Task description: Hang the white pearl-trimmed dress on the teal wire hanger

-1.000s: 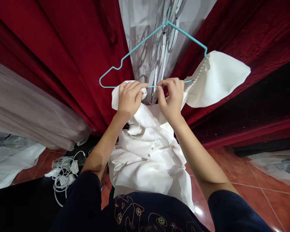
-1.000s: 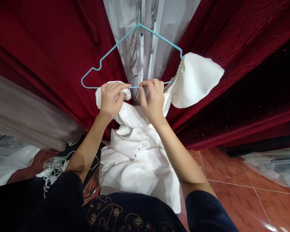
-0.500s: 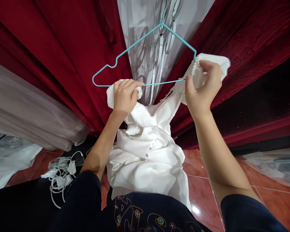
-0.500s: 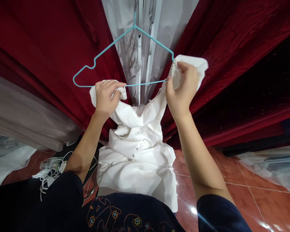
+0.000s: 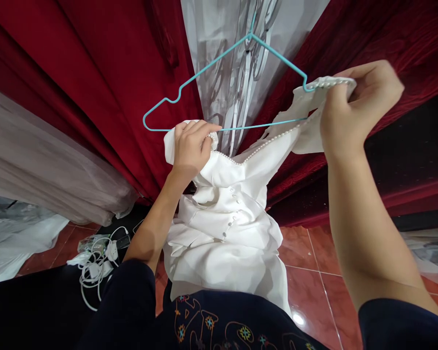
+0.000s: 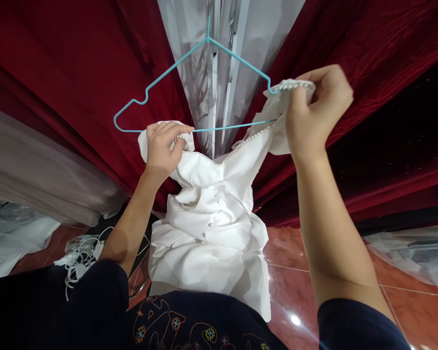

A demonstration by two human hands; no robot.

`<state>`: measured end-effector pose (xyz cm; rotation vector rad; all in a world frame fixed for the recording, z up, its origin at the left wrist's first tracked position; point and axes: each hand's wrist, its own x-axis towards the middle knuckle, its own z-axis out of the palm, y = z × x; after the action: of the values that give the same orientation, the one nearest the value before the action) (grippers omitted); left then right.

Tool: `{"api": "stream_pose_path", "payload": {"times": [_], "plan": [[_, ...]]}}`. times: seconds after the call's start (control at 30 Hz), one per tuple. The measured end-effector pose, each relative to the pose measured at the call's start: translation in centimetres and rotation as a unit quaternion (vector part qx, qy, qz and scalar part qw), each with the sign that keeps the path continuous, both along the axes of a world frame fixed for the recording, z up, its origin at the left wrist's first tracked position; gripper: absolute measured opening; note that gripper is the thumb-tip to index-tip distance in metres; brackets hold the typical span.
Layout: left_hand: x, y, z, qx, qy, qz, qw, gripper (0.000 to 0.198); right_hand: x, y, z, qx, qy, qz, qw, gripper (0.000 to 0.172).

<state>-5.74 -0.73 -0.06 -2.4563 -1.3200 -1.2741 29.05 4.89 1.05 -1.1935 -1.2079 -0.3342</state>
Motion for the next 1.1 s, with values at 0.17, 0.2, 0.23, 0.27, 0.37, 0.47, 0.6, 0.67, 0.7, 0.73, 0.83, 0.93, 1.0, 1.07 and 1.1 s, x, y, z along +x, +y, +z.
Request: {"api": "stream_pose_path", "payload": {"times": [0.17, 0.2, 0.23, 0.27, 0.37, 0.47, 0.6, 0.67, 0.7, 0.73, 0.83, 0.93, 1.0, 1.07, 1.1], "plan": [[-0.2, 0.4, 0.0, 0.0, -0.007, -0.005, 1.0, 0.041, 3.9, 3.5, -2.2, -0.01, 0.255, 0.044, 0.966, 0.024], [-0.2, 0.4, 0.0, -0.002, -0.01, -0.007, 1.0, 0.041, 4.1, 3.6, -3.3, -0.008, 0.27, 0.052, 0.961, 0.025], [-0.1, 0.5, -0.1, -0.005, -0.013, -0.01, 1.0, 0.041, 3.8, 3.2, -4.6, -0.003, 0.254, 0.064, 0.965, 0.024], [0.1, 0.5, -0.2, -0.009, -0.015, -0.013, 1.0, 0.042, 3.2, 2.4, -5.7, 0.007, 0.217, 0.077, 0.973, 0.021], [0.6, 0.6, -0.5, -0.017, -0.016, -0.013, 1.0, 0.045, -0.2, -1.6, -8.4, -0.035, 0.038, 0.147, 0.988, 0.015], [1.0, 0.7, -0.7, -0.022, -0.014, -0.009, 1.0, 0.044, -3.8, -5.6, -8.3, -0.088, -0.128, 0.207, 0.966, 0.025], [1.0, 0.8, -0.7, -0.024, 0.006, -0.003, 1.0, 0.045, -7.3, -7.4, -5.1, -0.029, -0.131, 0.214, 0.968, 0.05], [0.8, 0.7, -0.7, -0.019, 0.011, 0.004, 1.0, 0.045, -8.7, -6.8, -3.9, -0.063, -0.086, 0.231, 0.967, 0.042], [0.7, 0.7, -0.8, -0.014, 0.01, 0.005, 1.0, 0.044, -9.4, -6.4, -3.8, -0.085, -0.063, 0.247, 0.963, 0.035], [0.7, 0.6, -0.9, -0.011, 0.009, 0.005, 1.0, 0.043, -10.0, -6.0, -3.9, -0.097, -0.041, 0.263, 0.959, 0.03], [1.0, 0.3, -1.4, -0.009, 0.003, -0.005, 1.0, 0.044, -11.6, -5.4, -5.4, -0.086, 0.033, 0.279, 0.956, 0.035], [1.6, 0.1, -1.9, -0.022, 0.002, -0.011, 1.0, 0.047, -12.2, -5.6, -6.4, -0.047, 0.088, 0.252, 0.963, 0.033], [1.8, 0.3, -2.3, -0.025, -0.006, -0.023, 0.999, 0.048, -12.3, -5.6, -6.1, -0.052, 0.094, 0.24, 0.965, 0.029], [1.8, 0.4, -2.5, -0.006, -0.024, -0.053, 0.998, 0.048, -12.4, -5.2, -5.3, -0.076, 0.091, 0.229, 0.966, 0.028], [1.7, 0.3, -2.6, 0.011, -0.038, -0.07, 0.997, 0.048, -12.5, -4.8, -4.9, -0.087, 0.094, 0.219, 0.967, 0.03]]}}
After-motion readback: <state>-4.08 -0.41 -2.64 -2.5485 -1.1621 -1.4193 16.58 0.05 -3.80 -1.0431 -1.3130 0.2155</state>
